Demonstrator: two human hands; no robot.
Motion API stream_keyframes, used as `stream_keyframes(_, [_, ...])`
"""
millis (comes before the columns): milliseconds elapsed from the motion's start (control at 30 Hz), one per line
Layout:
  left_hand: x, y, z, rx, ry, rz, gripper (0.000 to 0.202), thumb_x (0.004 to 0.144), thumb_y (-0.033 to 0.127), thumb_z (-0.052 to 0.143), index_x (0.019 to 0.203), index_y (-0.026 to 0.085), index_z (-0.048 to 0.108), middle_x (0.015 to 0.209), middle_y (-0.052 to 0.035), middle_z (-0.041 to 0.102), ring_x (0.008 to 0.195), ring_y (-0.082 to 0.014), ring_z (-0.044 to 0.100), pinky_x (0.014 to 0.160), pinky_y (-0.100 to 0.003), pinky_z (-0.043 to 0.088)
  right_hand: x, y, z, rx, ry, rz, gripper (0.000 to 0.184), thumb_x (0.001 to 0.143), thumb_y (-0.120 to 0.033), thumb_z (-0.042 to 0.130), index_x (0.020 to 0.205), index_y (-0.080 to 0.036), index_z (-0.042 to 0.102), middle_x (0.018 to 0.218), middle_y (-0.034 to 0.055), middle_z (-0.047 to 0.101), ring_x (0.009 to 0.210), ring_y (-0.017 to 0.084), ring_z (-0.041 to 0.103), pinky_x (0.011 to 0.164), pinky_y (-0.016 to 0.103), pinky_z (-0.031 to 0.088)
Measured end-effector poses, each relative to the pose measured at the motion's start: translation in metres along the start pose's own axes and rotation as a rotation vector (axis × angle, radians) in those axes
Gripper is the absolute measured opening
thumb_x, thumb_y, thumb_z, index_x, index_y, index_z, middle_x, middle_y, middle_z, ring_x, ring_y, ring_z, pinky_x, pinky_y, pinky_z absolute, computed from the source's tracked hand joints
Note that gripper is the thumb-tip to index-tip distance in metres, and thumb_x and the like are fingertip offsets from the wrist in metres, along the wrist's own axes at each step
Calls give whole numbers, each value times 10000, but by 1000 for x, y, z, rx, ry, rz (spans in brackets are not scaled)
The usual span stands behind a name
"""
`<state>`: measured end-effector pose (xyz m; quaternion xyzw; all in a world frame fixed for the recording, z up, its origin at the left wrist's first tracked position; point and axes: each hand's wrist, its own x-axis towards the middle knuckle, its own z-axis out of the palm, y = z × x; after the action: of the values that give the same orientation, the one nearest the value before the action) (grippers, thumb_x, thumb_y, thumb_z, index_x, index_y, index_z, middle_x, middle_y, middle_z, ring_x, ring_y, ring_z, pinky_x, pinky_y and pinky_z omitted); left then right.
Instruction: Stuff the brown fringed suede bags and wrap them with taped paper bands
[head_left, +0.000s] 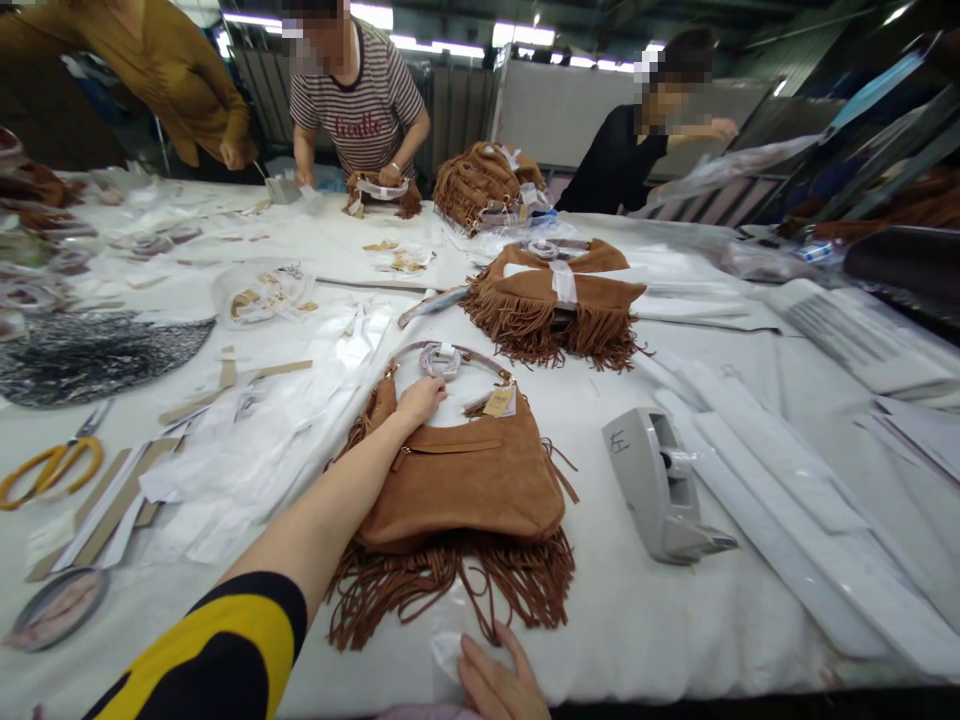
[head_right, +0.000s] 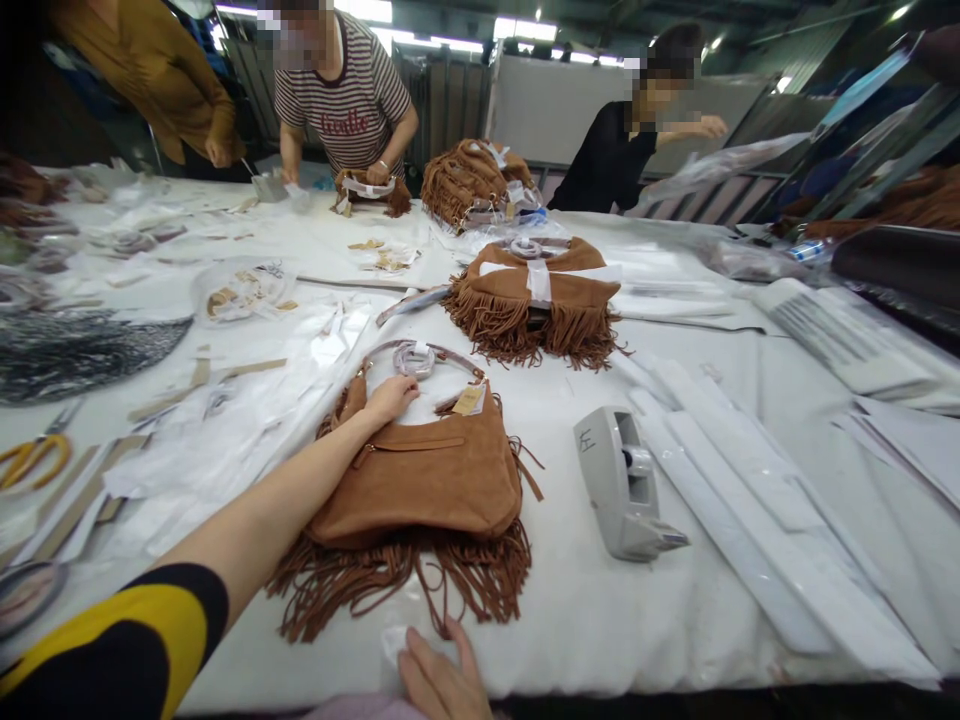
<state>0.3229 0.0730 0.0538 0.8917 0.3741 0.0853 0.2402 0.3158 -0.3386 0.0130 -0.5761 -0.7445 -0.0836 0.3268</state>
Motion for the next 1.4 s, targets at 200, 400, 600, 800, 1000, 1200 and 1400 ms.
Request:
stream_keyframes(200, [-14, 28, -57, -92, 61, 105, 268, 855, 272, 546, 1084, 136, 579, 962, -96, 649, 901, -212, 607, 812, -307, 457, 21, 10, -17, -117, 80, 308, 429, 877, -177, 538, 1304, -197, 497, 1090, 103, 683, 987, 231, 650, 910, 444, 491])
stream_keyframes(400, [-160, 69, -92, -297, 207, 329, 231, 922, 369, 448, 860, 186, 573, 784, -15, 594, 714, -139, 542, 674, -252, 422, 38, 16, 3, -178, 57, 508, 334, 866, -432, 561, 1116, -223, 636, 1063, 93, 662, 963, 256, 627, 802, 426, 480])
stream_keyframes(600, [-308, 65, -3, -38, 249, 159, 232, 833, 386, 600, 1005, 230, 617, 996, -70, 564, 939, -240, 502, 847, -409, 391, 40, 17, 11, -212, 20, 487, 290, 882, -459, 527, 1023, -256, 678, 1043, 85, 631, 876, 225, 606, 789, 419, 439])
stream_keyframes(800, [-314, 38, 40, 117, 250, -16, 231, 858, 357, 575, 1066, 261, 604, 1025, -77, 550, 945, -260, 515, 821, -431, 420, 40, 27, 14, -238, 62, 332, 270, 946, -352, 436, 996, -232, 672, 972, 87, 633, 875, 215, 595, 753, 360, 445])
stream_keyframes(1000, [-290, 13, 33, 115, 28, 110, 149, 929, 242, 444, 928, 219, 590, 925, -66, 589, 791, -197, 601, 684, -317, 479, 50, 44, 7, -353, 26, 199, 247, 924, -144, 406, 944, -183, 649, 753, 53, 596, 624, 154, 565, 597, 270, 454])
stream_keyframes(1200, [-307, -28, 17, 70, 173, 191, 257, 952, 252, 333, 919, 249, 588, 872, -43, 581, 778, -172, 605, 701, -289, 489, 41, 64, -34, -382, -47, 233, 334, 925, -91, 308, 1000, -170, 624, 773, 49, 580, 683, 150, 578, 629, 231, 476])
stream_keyframes(1400, [-327, -47, 22, 111, 260, 256, 239, 909, 290, 411, 908, 320, 649, 862, -41, 640, 802, -217, 612, 689, -358, 490, 20, 55, -51, -240, -13, 448, 274, 951, -272, 389, 883, -198, 644, 760, 43, 611, 705, 170, 582, 664, 282, 463])
